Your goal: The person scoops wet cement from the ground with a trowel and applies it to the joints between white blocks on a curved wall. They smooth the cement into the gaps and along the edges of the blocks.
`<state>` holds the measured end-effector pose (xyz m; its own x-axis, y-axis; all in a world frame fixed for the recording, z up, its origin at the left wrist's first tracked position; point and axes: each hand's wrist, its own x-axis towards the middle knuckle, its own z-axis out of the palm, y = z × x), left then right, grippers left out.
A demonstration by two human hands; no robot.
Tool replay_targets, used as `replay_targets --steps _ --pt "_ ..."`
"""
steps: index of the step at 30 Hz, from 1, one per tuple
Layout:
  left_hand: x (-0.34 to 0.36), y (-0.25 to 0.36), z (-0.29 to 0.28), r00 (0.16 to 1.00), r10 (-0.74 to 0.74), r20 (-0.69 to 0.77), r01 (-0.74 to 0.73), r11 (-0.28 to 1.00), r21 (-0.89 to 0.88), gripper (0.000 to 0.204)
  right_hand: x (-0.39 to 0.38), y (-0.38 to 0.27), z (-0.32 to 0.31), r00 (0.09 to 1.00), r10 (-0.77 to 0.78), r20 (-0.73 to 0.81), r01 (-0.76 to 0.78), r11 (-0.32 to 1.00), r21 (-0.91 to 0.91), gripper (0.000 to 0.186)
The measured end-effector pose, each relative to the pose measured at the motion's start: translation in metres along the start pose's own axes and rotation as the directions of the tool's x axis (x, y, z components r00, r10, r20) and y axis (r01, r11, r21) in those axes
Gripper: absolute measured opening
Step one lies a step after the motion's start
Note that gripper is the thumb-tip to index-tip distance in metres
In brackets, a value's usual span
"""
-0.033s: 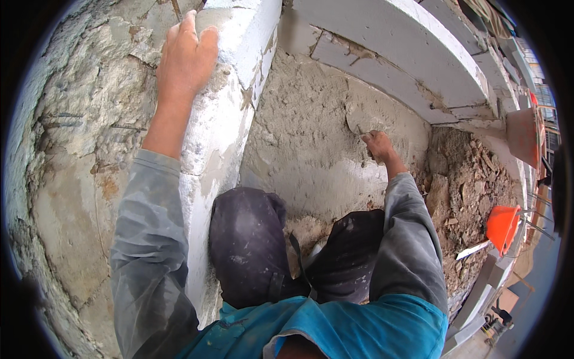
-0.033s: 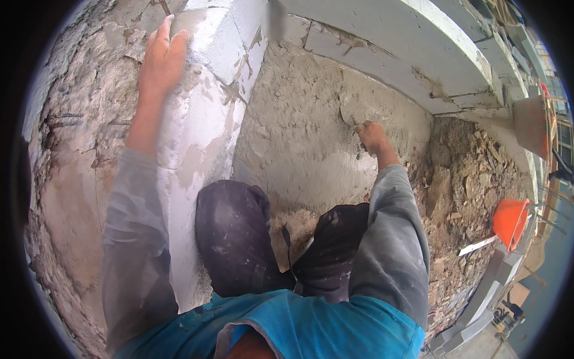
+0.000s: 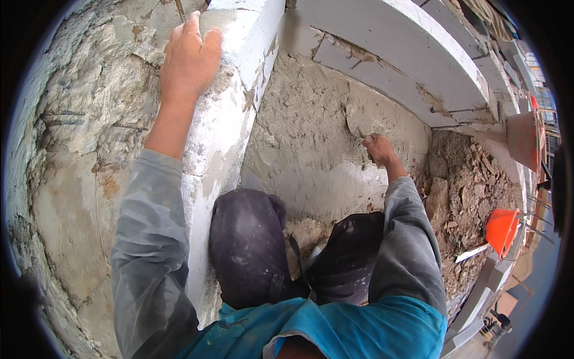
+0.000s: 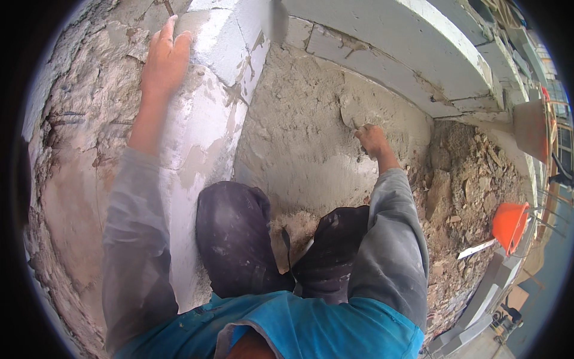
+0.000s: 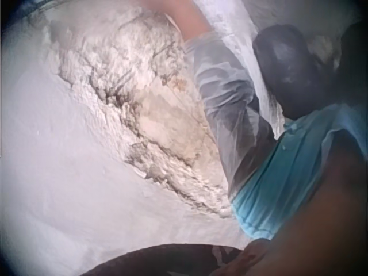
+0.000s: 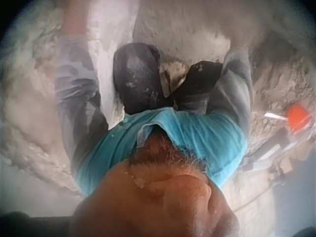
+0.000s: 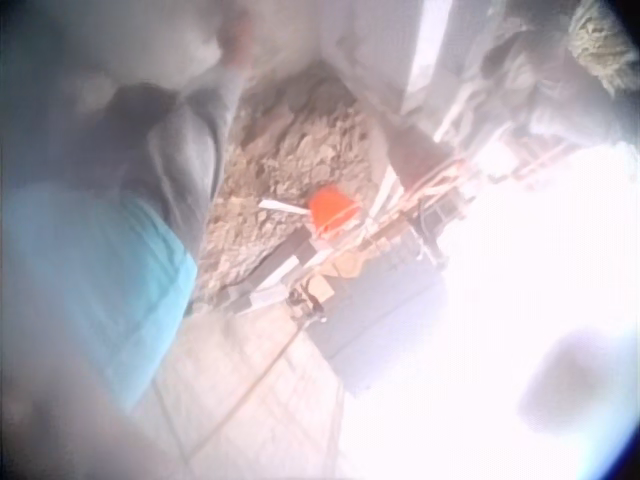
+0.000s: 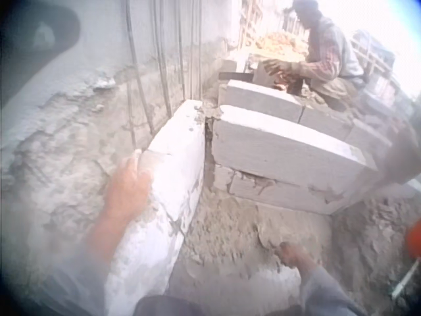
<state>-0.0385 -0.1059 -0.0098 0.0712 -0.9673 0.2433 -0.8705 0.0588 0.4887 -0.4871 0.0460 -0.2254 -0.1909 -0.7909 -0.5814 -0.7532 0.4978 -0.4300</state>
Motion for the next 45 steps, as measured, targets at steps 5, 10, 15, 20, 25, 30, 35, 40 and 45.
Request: replay_targets --steps 5,10,15,20,25,30,35,40,45 --pt "-0.003 0.011 0.004 1.0 -0.017 0.027 0.016 0.999 0.032 0.068 -0.034 -0.031 -0.018 0.992 -0.099 -0.073 0.112 0.973 0.202 0.018" --pt "-0.005 0.008 -0.005 0.998 -0.038 0.053 0.037 0.999 0.011 0.068 -0.065 -0.117 -0.069 0.857 -0.516 0.001 0.511 0.85 -0.129 0.02" --pt "-0.007 0.008 0.002 0.999 -0.04 -0.001 0.04 0.999 0.022 0.066 -0.083 -0.207 -0.122 0.744 -0.469 0.476 0.558 0.828 -0.057 0.02" --pt "-0.009 0.013 -0.002 0.997 -0.043 0.06 0.043 0.999 0.014 0.066 -0.016 -0.265 -0.157 0.834 -0.357 0.421 0.466 0.864 -0.19 0.027" --pt "-0.009 0.012 -0.002 0.998 -0.04 0.051 0.038 0.999 0.027 0.066 -0.01 -0.249 -0.141 0.83 -0.545 0.12 0.54 0.731 -0.418 0.033" --pt "-0.007 0.018 -0.007 0.994 -0.059 0.095 0.057 0.998 0.031 0.067 0.014 -0.238 -0.106 0.797 -0.601 -0.064 0.387 0.589 -0.709 0.043" --pt "-0.008 0.014 -0.008 0.993 -0.06 0.106 0.057 0.998 0.027 0.067 0.031 -0.291 -0.108 0.786 -0.586 -0.195 0.266 0.606 -0.749 0.034" --pt "-0.007 0.016 -0.011 0.991 -0.053 0.125 0.052 0.999 0.011 0.068 -0.003 -0.311 -0.137 0.751 -0.603 -0.268 0.3 0.674 -0.676 0.031" --pt "-0.008 0.01 -0.002 0.997 -0.021 0.07 0.018 0.998 0.053 0.067 -0.022 -0.282 -0.123 0.546 -0.641 -0.54 0.383 0.764 -0.519 0.034"
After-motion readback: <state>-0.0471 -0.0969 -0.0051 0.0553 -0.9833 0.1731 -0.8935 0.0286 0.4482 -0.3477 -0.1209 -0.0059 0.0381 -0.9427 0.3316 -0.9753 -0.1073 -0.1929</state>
